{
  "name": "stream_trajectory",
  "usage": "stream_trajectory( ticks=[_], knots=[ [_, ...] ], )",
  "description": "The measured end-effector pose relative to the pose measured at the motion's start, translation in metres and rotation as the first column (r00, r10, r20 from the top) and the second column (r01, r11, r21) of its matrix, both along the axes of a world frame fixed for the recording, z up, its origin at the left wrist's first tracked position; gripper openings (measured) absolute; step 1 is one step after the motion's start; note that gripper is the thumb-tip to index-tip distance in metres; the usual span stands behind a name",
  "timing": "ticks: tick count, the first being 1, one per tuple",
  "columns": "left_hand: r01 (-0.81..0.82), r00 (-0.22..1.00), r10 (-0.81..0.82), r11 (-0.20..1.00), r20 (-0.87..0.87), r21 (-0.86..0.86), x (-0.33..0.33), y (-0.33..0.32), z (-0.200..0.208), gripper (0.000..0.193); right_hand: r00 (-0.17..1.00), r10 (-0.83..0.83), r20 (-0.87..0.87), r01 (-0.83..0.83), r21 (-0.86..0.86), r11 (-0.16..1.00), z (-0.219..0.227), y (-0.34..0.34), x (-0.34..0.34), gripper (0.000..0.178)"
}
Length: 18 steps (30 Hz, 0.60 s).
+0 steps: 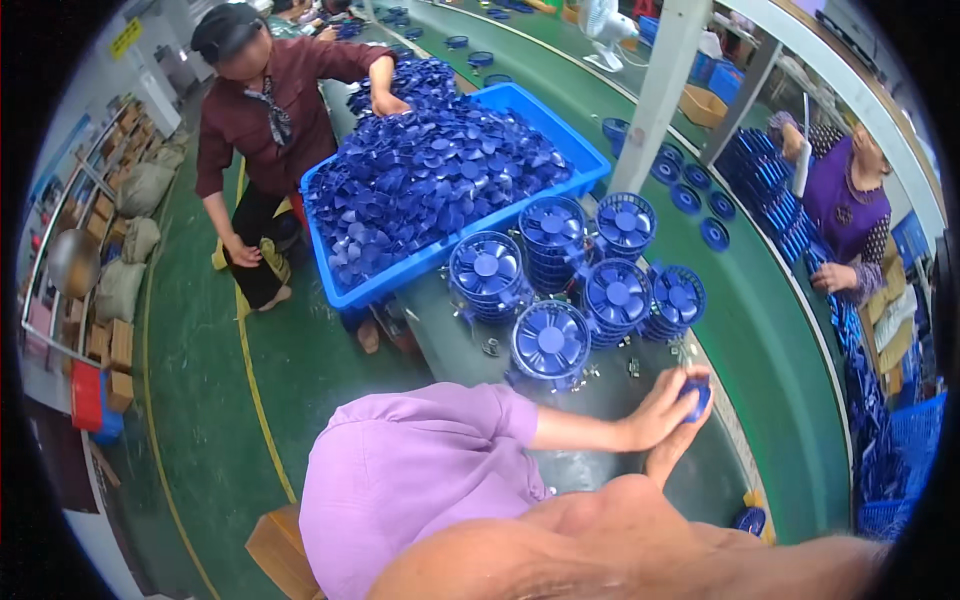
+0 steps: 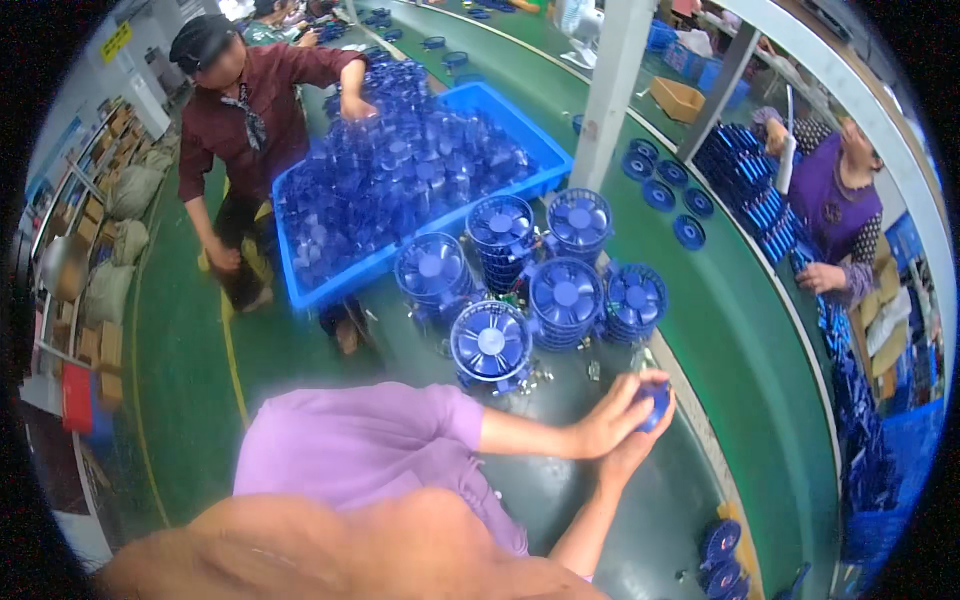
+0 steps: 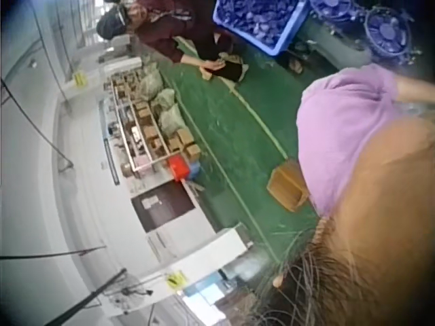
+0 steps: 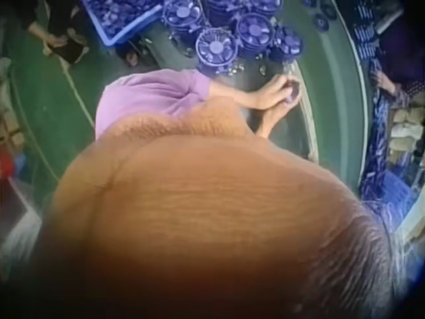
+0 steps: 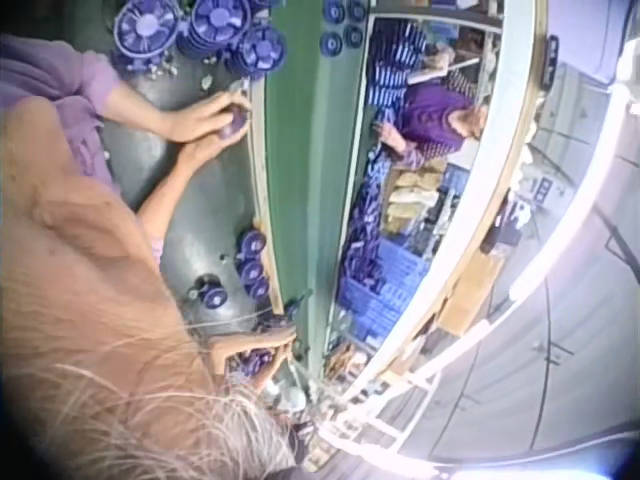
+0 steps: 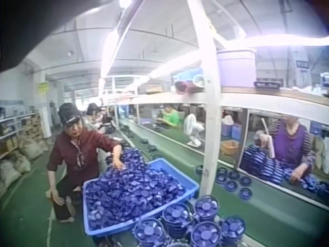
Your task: The person assembles small electric fans by fitting fan casing parts and components together by hand, pressing them into place, and setting the assembled units onto the conveyor belt.
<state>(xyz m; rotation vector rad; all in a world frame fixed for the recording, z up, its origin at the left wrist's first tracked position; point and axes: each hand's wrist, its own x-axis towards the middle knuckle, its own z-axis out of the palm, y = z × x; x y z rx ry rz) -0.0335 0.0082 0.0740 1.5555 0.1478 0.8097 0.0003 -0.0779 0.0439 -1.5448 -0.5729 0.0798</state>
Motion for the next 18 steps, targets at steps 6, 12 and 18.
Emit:
stream_trajectory(
  ticks=[6,12,18],
  knots=[
    [-0.121,0.977,0.064,0.951,0.201,0.284,-0.003,0.001,0.014,0.04,0.785,0.22,-0.579,-0.008,0.346,0.938,0.024,0.008,-0.01,0.069],
    [-0.106,0.979,0.042,0.94,0.199,0.325,-0.008,0.007,0.009,0.041,0.693,0.265,-0.67,0.085,0.441,0.893,0.019,0.003,-0.008,0.074],
    [0.023,0.981,-0.074,0.962,0.18,0.271,-0.001,0.004,-0.003,0.043,0.785,0.424,-0.451,-0.108,0.575,0.811,0.008,-0.002,-0.001,0.056]
  ],
)
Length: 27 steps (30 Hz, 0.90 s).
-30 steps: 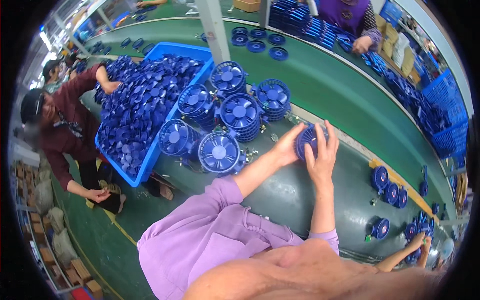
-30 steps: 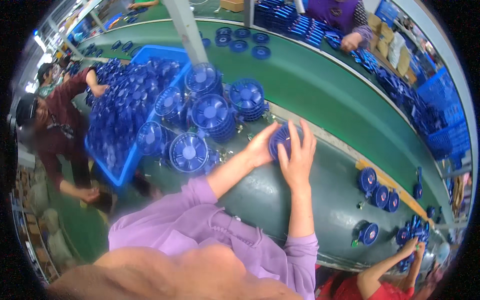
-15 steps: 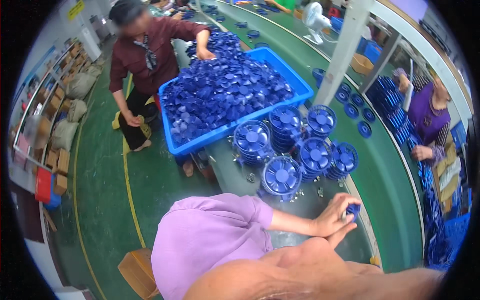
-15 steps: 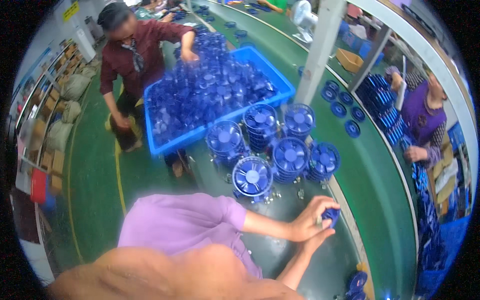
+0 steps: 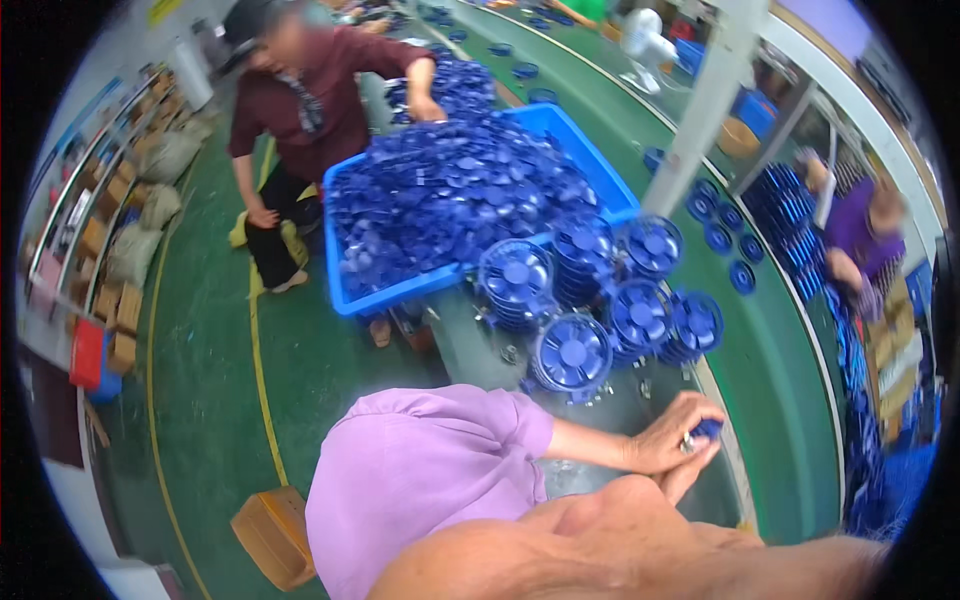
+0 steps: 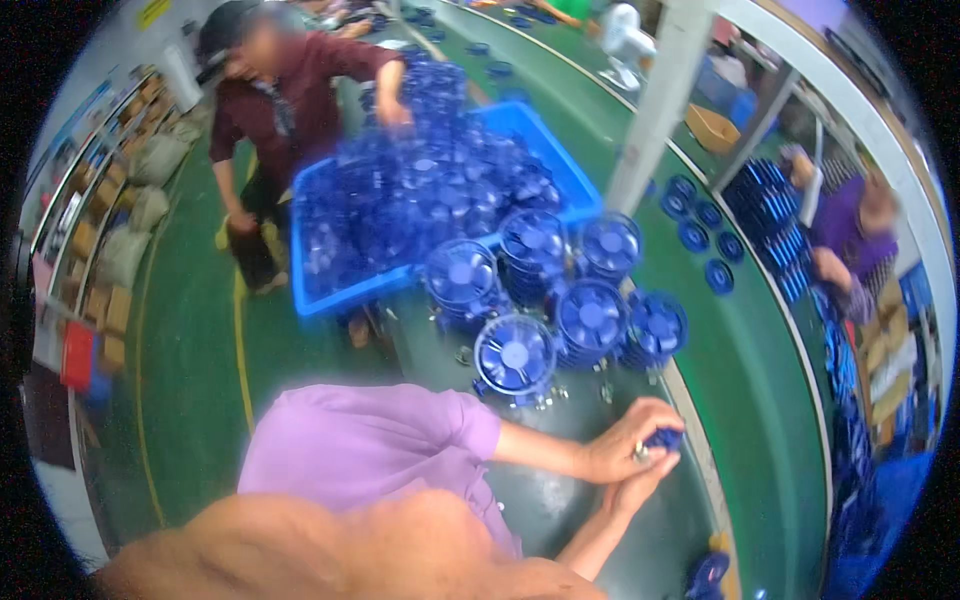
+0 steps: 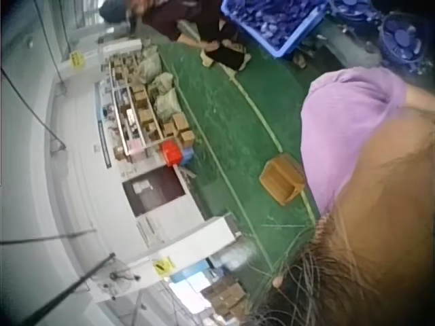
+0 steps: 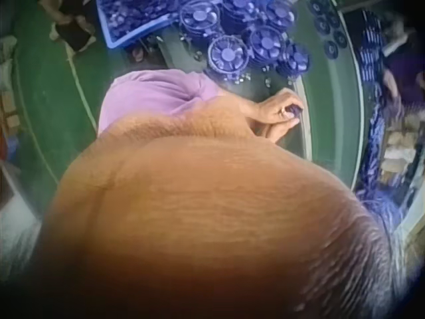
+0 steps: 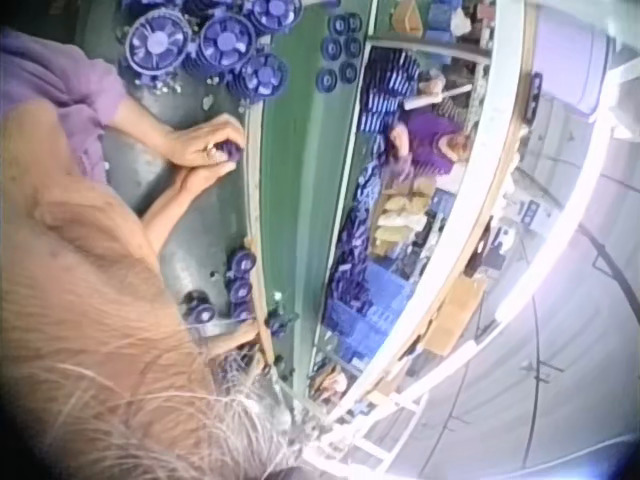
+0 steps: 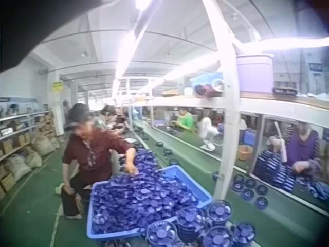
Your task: The person assembles small electric fans by fitting fan casing parts and components together by hand, pressing them into place, and setting the assembled units onto the conveyor belt.
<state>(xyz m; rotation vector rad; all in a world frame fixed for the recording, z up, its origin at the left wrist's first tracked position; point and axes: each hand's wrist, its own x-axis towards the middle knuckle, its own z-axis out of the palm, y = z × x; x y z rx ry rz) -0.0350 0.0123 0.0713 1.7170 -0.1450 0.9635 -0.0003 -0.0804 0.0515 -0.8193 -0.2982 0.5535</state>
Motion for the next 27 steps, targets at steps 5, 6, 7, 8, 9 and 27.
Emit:
stream_trajectory(
  ticks=[5,6,7,8,9,27],
  knots=[
    [0.06,0.983,-0.082,0.989,-0.164,-0.135,0.01,0.001,-0.018,0.059,0.877,-0.077,0.474,0.37,-0.566,0.736,0.008,-0.016,0.03,0.045],
    [0.068,0.985,-0.109,0.957,-0.133,-0.282,0.016,-0.004,-0.031,0.055,0.84,-0.104,0.532,0.438,-0.552,0.71,0.013,-0.016,0.029,0.048],
    [0.132,0.974,-0.192,0.913,-0.119,-0.387,0.019,-0.007,-0.04,0.058,0.782,-0.097,0.615,0.521,-0.561,0.644,0.014,-0.024,0.038,0.052],
    [0.103,0.974,-0.156,0.951,-0.163,-0.291,0.02,-0.003,-0.051,0.059,0.767,-0.101,0.634,0.55,-0.568,0.612,0.02,-0.029,0.043,0.058],
    [0.084,0.957,-0.128,0.981,-0.258,-0.177,0.016,-0.002,-0.046,0.059,0.697,-0.101,0.71,0.639,-0.551,0.536,0.024,-0.044,0.051,0.062],
    [0.23,0.928,-0.203,0.972,-0.312,0.049,0.016,-0.011,-0.046,0.038,0.38,-0.109,0.919,0.536,-0.314,-0.783,0.021,-0.363,0.045,0.066]
  ],
)
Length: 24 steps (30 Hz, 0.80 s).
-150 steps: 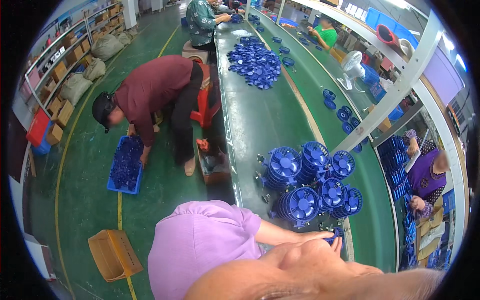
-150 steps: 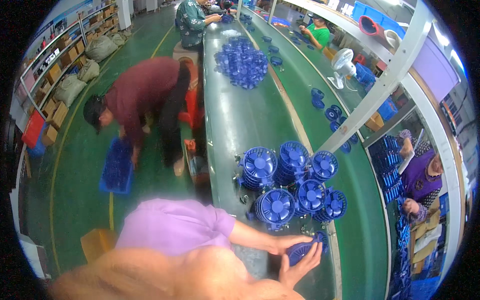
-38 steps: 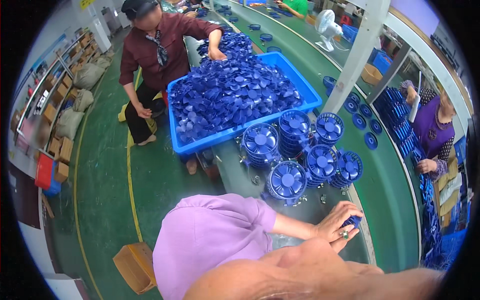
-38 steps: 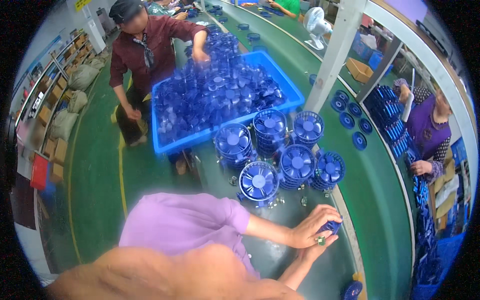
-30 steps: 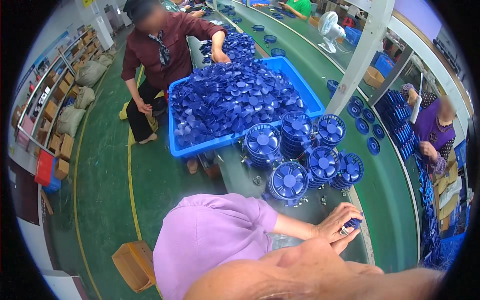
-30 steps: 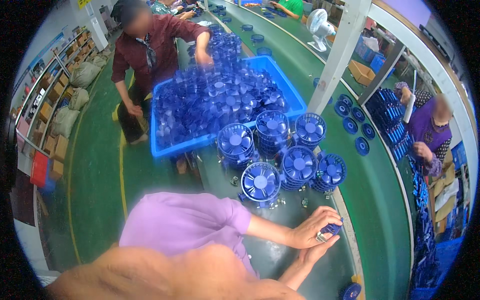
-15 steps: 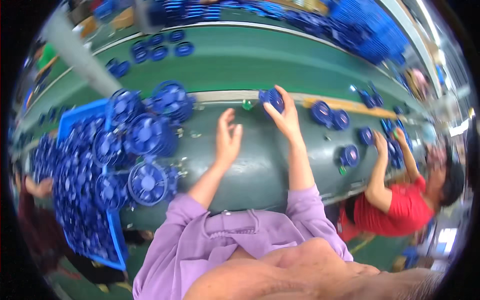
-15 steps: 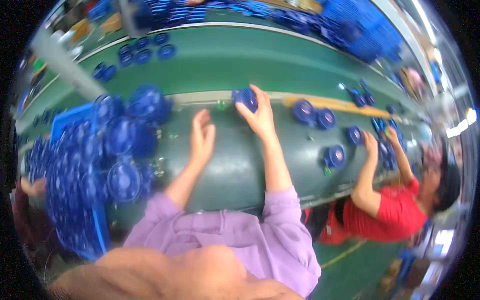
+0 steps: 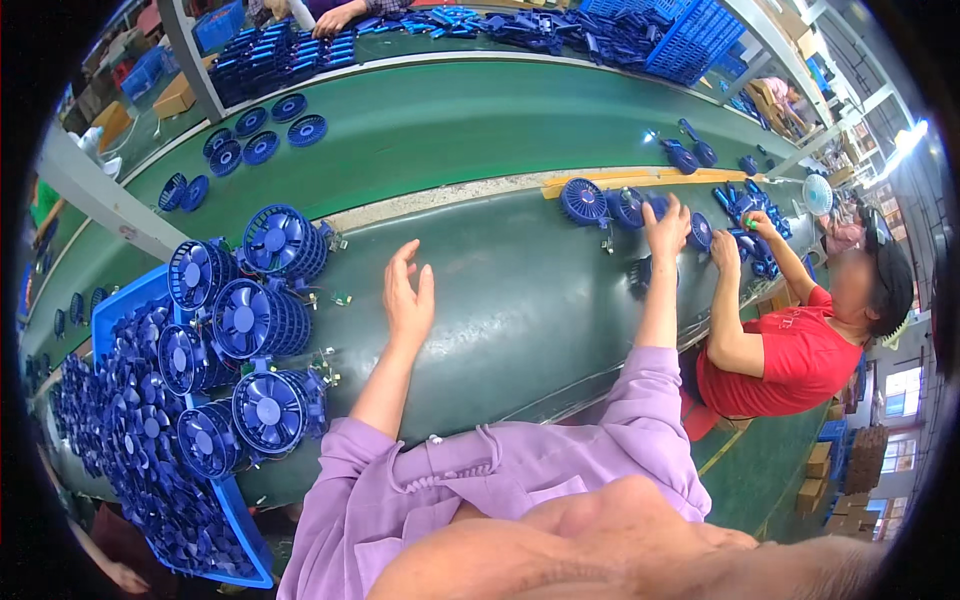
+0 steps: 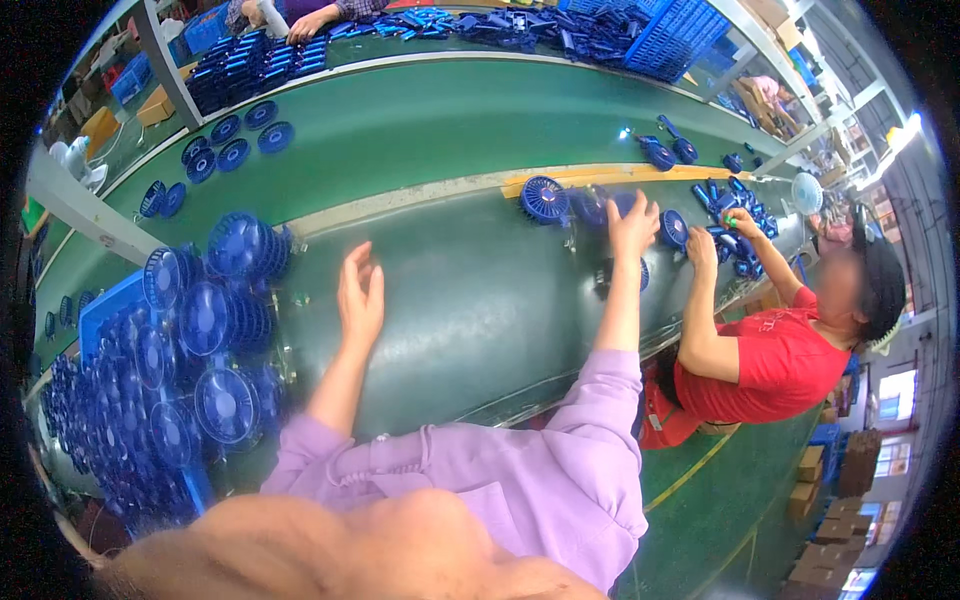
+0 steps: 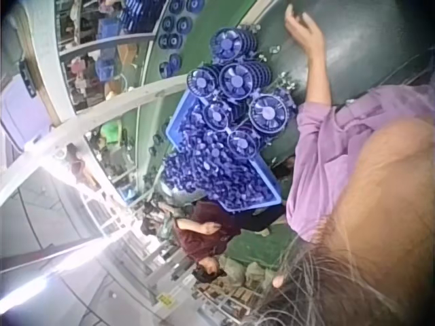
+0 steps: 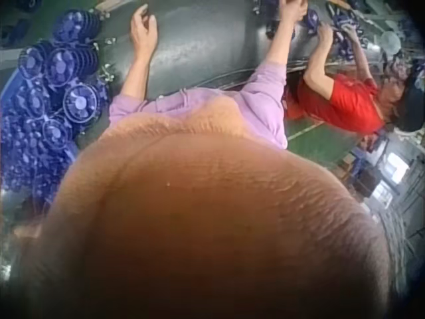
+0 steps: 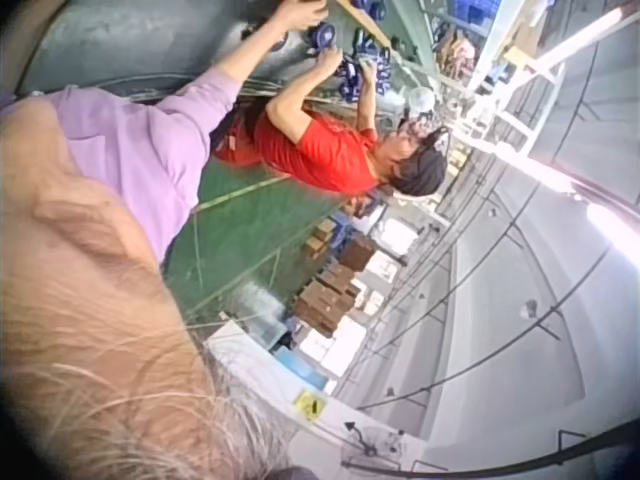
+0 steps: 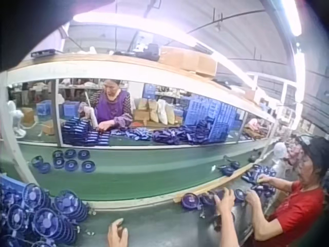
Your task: The person assembles small electric fans by fitting fan casing parts and components together by hand, pressing them into place, and setting the assembled units onto the conveyor belt.
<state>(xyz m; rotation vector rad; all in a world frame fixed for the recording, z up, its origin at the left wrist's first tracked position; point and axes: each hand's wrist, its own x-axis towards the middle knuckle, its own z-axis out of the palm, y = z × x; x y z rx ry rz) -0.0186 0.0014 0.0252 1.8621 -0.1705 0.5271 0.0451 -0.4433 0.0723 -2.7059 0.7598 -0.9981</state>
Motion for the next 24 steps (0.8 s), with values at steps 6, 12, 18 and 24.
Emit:
stream_trajectory(
  ticks=[6,12,18,24],
  knots=[
    [-0.035,0.999,0.035,0.998,0.005,0.055,-0.001,0.003,0.0,0.038,0.982,0.187,0.038,-0.181,-0.126,0.975,-0.01,0.051,-0.02,0.051],
    [-0.048,0.998,0.046,0.998,0.038,0.037,0.005,-0.002,-0.009,0.035,0.704,0.705,0.087,-0.709,0.036,0.704,0.0,0.158,-0.027,0.032],
    [-0.036,0.999,0.035,0.999,0.031,0.037,0.002,-0.004,-0.006,0.032,0.629,0.773,-0.086,-0.774,0.026,0.633,-0.054,0.24,-0.011,0.04],
    [-0.046,0.997,0.042,0.997,0.064,0.055,0.001,-0.002,-0.015,0.032,0.622,0.781,-0.044,-0.783,-0.02,0.622,-0.06,0.247,-0.011,0.041]
  ],
)
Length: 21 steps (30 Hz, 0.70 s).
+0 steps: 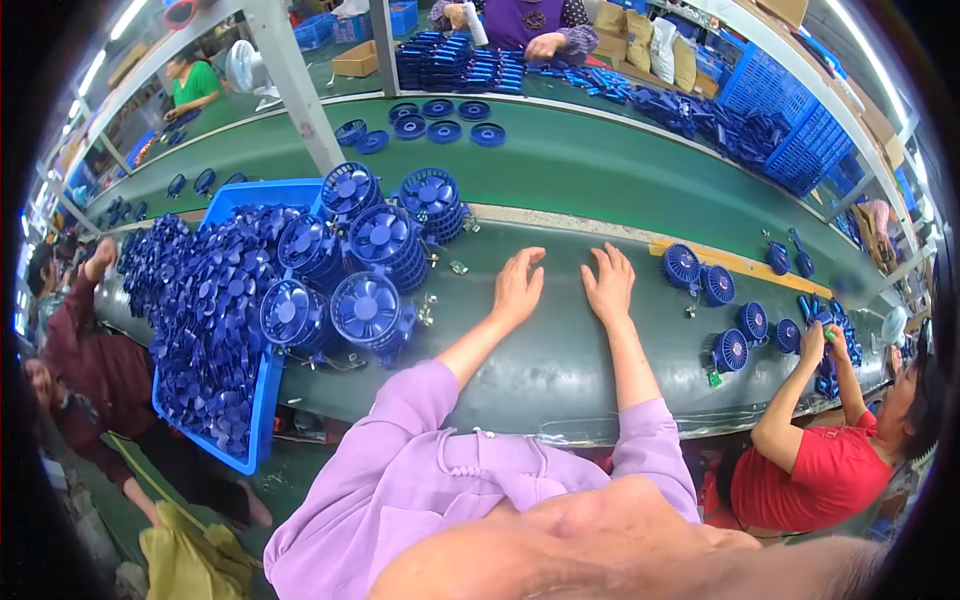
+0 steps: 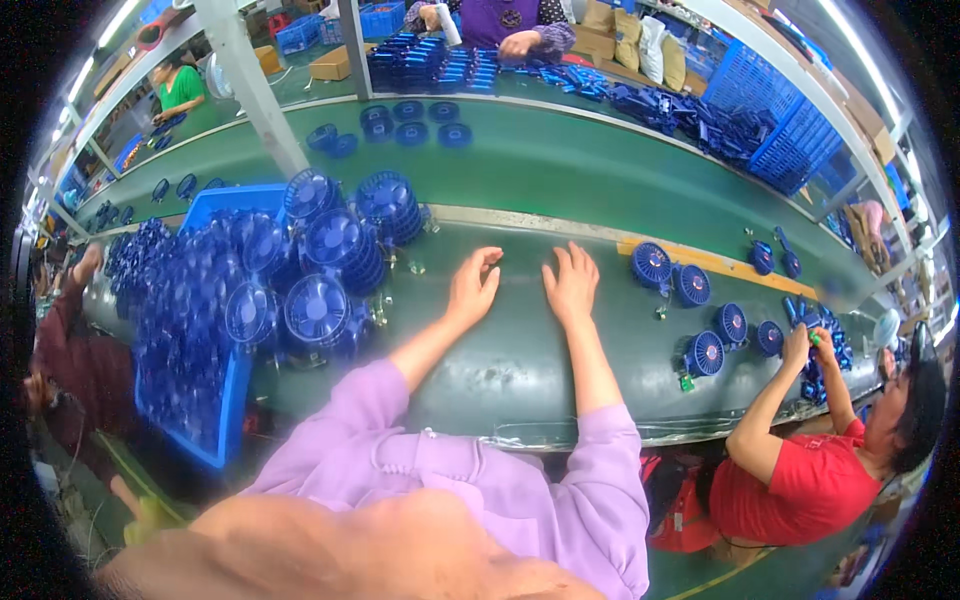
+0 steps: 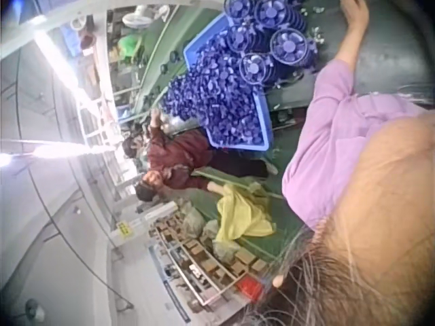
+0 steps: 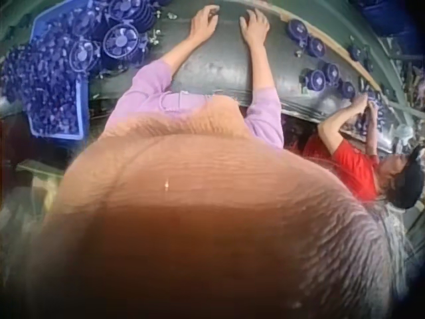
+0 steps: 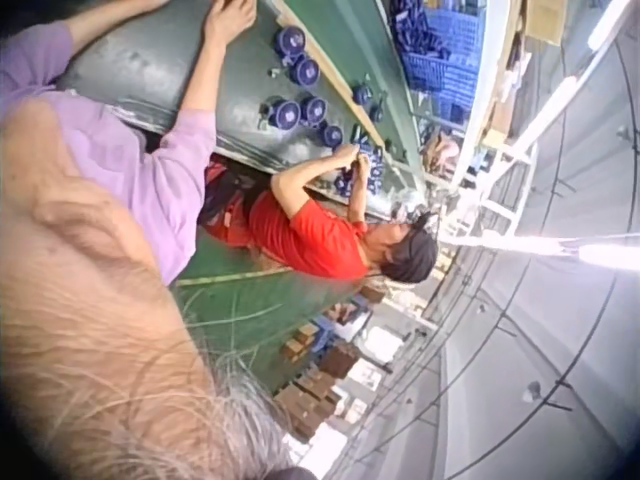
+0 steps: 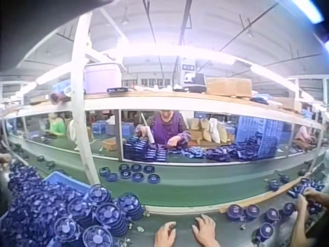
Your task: The person assembles small electric fans by fitting fan casing parts and components together by hand, pressing them into place, and setting the assembled units onto the conveyor belt.
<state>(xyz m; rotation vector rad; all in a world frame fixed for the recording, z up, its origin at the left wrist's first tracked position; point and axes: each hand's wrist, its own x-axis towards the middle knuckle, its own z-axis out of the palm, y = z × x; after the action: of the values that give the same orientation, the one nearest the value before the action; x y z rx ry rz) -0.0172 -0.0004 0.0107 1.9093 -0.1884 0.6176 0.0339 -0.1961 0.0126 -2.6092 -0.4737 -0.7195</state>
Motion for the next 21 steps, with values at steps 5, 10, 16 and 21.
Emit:
stream_trajectory(
  ticks=[5,10,16,21],
  knots=[
    [0.011,0.999,-0.01,0.999,0.032,-0.036,0.005,0.0,-0.001,0.034,0.999,-0.011,0.033,0.011,0.002,1.0,-0.004,0.002,0.006,0.039],
    [0.064,0.996,-0.065,0.998,-0.056,-0.012,-0.001,-0.003,0.007,0.039,0.999,-0.043,0.028,0.043,0.018,0.999,-0.003,-0.003,0.007,0.036],
    [0.292,0.941,-0.299,0.954,-0.158,-0.067,-0.037,0.02,0.01,0.034,0.999,-0.045,0.023,0.044,0.015,0.999,-0.005,0.0,0.009,0.037],
    [0.346,0.906,-0.354,0.935,-0.232,-0.074,-0.112,0.039,0.017,0.03,0.998,-0.057,0.004,0.058,-0.015,0.998,-0.007,0.001,0.01,0.037]
  ],
)
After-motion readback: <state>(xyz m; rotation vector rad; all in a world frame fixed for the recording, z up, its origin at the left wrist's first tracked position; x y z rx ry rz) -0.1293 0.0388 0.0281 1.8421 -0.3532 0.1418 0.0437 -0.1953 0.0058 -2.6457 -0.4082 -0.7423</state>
